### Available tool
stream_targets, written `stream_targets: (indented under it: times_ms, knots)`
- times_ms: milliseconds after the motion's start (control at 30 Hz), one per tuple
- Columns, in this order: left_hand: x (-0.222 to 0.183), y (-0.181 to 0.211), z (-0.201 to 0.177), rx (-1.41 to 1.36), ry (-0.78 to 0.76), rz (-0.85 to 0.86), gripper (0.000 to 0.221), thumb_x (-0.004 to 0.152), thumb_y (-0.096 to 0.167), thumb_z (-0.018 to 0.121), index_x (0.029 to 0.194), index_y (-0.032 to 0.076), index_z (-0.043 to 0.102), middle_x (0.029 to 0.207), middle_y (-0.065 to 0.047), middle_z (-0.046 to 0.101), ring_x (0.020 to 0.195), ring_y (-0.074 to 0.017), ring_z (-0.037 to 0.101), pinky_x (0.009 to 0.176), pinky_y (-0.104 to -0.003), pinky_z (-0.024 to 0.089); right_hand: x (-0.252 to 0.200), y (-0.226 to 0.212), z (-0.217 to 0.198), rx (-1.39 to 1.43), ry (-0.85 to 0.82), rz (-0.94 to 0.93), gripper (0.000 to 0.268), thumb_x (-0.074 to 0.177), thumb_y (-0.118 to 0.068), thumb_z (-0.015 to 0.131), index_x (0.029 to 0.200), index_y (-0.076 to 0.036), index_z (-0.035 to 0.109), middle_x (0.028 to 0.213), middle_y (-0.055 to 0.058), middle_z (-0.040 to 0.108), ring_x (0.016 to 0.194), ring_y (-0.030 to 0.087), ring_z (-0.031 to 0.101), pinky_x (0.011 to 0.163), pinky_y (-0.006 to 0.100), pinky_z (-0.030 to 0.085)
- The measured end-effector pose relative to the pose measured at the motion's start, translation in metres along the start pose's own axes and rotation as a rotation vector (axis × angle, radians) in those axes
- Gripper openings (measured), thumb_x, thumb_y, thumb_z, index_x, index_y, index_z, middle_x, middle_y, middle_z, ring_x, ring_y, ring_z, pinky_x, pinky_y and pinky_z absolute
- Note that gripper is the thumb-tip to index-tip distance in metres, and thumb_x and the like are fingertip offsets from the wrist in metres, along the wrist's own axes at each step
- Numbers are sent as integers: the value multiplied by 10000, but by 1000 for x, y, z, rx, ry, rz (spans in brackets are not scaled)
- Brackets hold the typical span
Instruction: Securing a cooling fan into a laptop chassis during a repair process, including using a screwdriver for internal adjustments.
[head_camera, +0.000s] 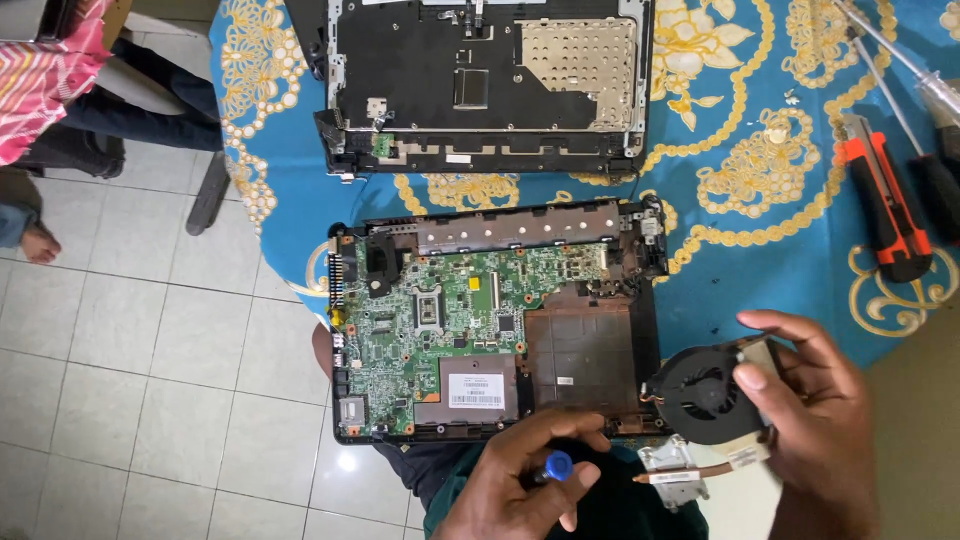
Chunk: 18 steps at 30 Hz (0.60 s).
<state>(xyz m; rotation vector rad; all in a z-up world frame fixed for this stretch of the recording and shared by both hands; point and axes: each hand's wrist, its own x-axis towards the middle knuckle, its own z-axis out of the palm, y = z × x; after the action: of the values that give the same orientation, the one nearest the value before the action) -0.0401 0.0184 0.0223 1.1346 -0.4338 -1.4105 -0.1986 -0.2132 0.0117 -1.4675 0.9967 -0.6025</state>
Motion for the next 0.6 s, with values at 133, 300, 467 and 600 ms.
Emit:
stream_targets:
  times_ms: [133,300,467,600]
  knots:
    - [3,16,4,38,132,7,483,1011,298,635,1465,154,554,1370,-127,654,699,-231,681,775,-495,671,0,-4,16,-26,-108,-31,411,870,-199,719,1262,-83,678,761,1,620,597,57,441,520,204,359]
    - [5,10,-1,37,212,116,441,1014,246,644,1406,44,628,1285,-167,732,615,-210,679,678,-419,616,-2,-11,30,14,-199,20,377,863,-184,719,1221,-72,695,631,-35,496,533,52,335,493,214,269]
    - [9,4,-1,-46,195,162,402,1021,186,655,1399,56,609,1290,-199,671,653,-271,680,686,-458,678,0,0,31,20,-292,-13,395,881,-218,724,1245,-70,687,692,-18,592,553,51,435,497,202,378]
    - [12,-2,0,-22,241,137,409,1013,168,669,1395,25,634,1113,-161,729,583,-204,643,619,-393,626,-1,1,32,51,-289,8,398,878,-228,730,1237,-61,688,705,-5,605,577,61,496,522,211,445]
